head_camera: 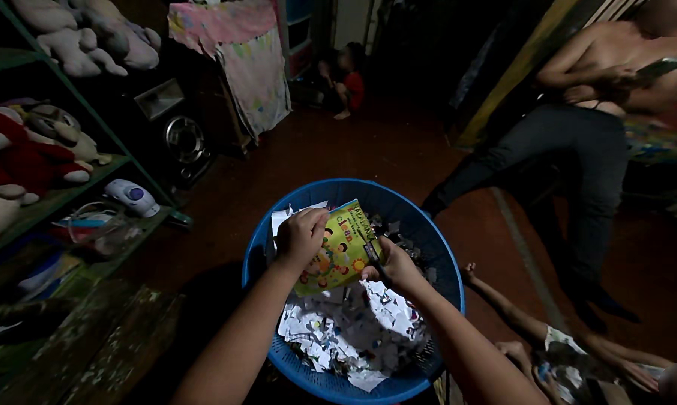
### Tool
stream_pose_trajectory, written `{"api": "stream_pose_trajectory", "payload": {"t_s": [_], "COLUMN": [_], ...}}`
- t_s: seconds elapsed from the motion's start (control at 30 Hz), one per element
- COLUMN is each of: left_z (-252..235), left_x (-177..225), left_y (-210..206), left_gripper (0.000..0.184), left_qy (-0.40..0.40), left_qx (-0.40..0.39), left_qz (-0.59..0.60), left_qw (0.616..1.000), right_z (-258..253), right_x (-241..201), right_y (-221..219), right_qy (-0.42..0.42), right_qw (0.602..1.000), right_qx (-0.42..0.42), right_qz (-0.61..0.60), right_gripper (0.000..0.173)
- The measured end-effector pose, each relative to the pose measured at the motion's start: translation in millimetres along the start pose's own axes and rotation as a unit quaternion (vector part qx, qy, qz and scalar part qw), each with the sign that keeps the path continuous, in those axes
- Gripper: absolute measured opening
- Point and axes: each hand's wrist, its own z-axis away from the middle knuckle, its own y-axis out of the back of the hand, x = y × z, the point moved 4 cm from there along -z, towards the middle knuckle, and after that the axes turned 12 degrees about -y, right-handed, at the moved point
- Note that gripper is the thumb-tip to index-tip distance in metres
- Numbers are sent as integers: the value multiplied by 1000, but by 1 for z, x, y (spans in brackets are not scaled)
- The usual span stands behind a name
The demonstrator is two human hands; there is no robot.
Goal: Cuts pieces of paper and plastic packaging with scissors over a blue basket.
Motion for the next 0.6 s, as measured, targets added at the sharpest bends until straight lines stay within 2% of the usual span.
{"api": "stream_pose_trajectory", "payload": {"t_s": [0.2, 0.37, 0.43, 0.6], "left_z": [2, 3, 2, 5], "left_x": [5, 6, 7, 10], "left_y": [-7, -6, -6, -11], "left_gripper": [26, 24, 24, 28], "left_qy": [-24, -32, -40, -58], "left_qx": [-42, -18, -12, -43], "left_qz": [3, 0, -1, 20], "left_qw": [999, 999, 999, 997], "right_z": [-2, 1, -1, -1], "right_x": [4, 1, 2, 4], "right_y": [-3, -2, -1, -5], "right_qy": [20, 6, 6, 23], "right_qw": [1000, 999, 999, 999], "right_qx": [5, 29, 28, 9], "right_qz": [7, -20, -26, -42], "right_gripper": [99, 77, 75, 99]}}
